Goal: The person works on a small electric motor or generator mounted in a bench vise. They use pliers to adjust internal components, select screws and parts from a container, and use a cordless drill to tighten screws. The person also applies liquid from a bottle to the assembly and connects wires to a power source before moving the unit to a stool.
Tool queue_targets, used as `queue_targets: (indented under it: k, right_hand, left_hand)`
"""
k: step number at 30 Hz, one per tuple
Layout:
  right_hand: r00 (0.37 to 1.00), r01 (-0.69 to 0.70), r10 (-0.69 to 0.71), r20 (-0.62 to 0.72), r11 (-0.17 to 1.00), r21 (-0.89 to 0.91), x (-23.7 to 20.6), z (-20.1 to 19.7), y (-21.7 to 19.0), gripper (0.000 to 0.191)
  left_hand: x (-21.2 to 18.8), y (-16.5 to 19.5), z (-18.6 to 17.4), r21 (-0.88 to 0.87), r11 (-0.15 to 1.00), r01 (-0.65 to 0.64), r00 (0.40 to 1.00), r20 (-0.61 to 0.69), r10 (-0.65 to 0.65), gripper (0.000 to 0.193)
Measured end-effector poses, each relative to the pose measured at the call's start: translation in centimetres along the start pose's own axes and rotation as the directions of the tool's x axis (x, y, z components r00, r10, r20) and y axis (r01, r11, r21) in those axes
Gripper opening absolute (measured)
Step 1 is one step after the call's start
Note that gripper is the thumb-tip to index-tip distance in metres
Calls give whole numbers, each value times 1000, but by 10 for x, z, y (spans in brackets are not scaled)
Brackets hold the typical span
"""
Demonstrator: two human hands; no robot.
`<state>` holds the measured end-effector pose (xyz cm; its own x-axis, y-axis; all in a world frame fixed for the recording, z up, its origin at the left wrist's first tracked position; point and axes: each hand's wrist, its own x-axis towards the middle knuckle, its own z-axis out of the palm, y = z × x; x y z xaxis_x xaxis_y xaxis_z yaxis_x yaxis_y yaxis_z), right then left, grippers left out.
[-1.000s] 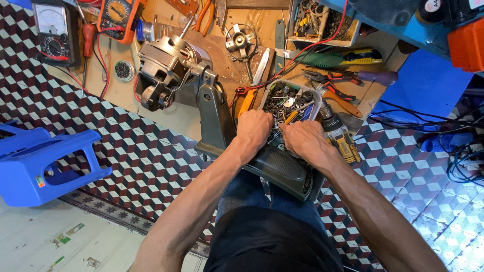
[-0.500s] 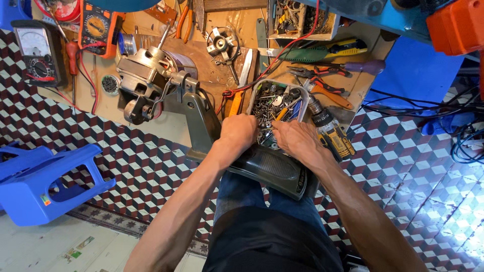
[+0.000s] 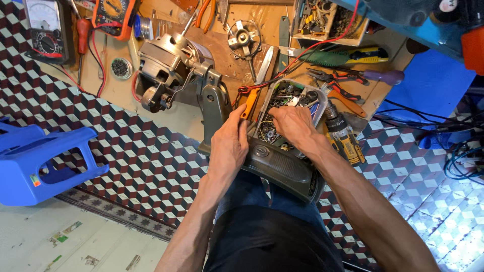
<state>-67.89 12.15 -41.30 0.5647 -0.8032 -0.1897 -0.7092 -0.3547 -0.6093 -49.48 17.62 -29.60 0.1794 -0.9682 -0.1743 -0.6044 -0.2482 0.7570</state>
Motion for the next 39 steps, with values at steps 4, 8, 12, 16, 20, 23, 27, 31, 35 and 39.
queue_targets:
  k: [4,8,12,16,20,23,27,31,35,39]
  right_hand:
    - [954,-37,80,289,987,-154,14,9,8,10]
    - [946,-33,86,313,985,-171,10,5,2,13]
    - [972,-75,95,215,992,-102,7,2,-14,11]
    - [977,-146,159,142,985,-96,8,-1,-26,11]
    - [981,-145,158,115,983,-113,11,-2,-32,12]
    - [982,-103,124,146,984,-142,15,1,-34,13]
    - [978,-138,161,134,977,-160,20,5,-32,11]
    - [974,-153,191,123,951,-270,21,-1,-27,11]
    - [981,-109,144,127,962,-250,21,-2,-25,10]
    - [985,7,27,171,981,-195,29,11,-25,12]
  left_hand:
    - [-1,-5,-14,-89,993,76,997,19,-75,37]
    - [1,-9,-28,-141,984,107,994,42,-102,38]
    - [3,-15,-33,-162,984,80,997,18,-79,39]
    - [1,-21,-33,-199,972,122,992,62,-111,42]
    - [-3,-24,-34,-193,973,129,990,85,-114,41]
    - [-4,-27,-35,-189,977,102,993,73,-90,41]
    - [-5,-30,-37,-207,973,97,993,86,-81,42]
    - [-4,-31,-39,-212,973,92,994,83,-75,44]
    - [-3,-32,-40,-210,972,104,992,97,-85,45]
    - [-4,-31,-38,-209,971,117,990,103,-97,44]
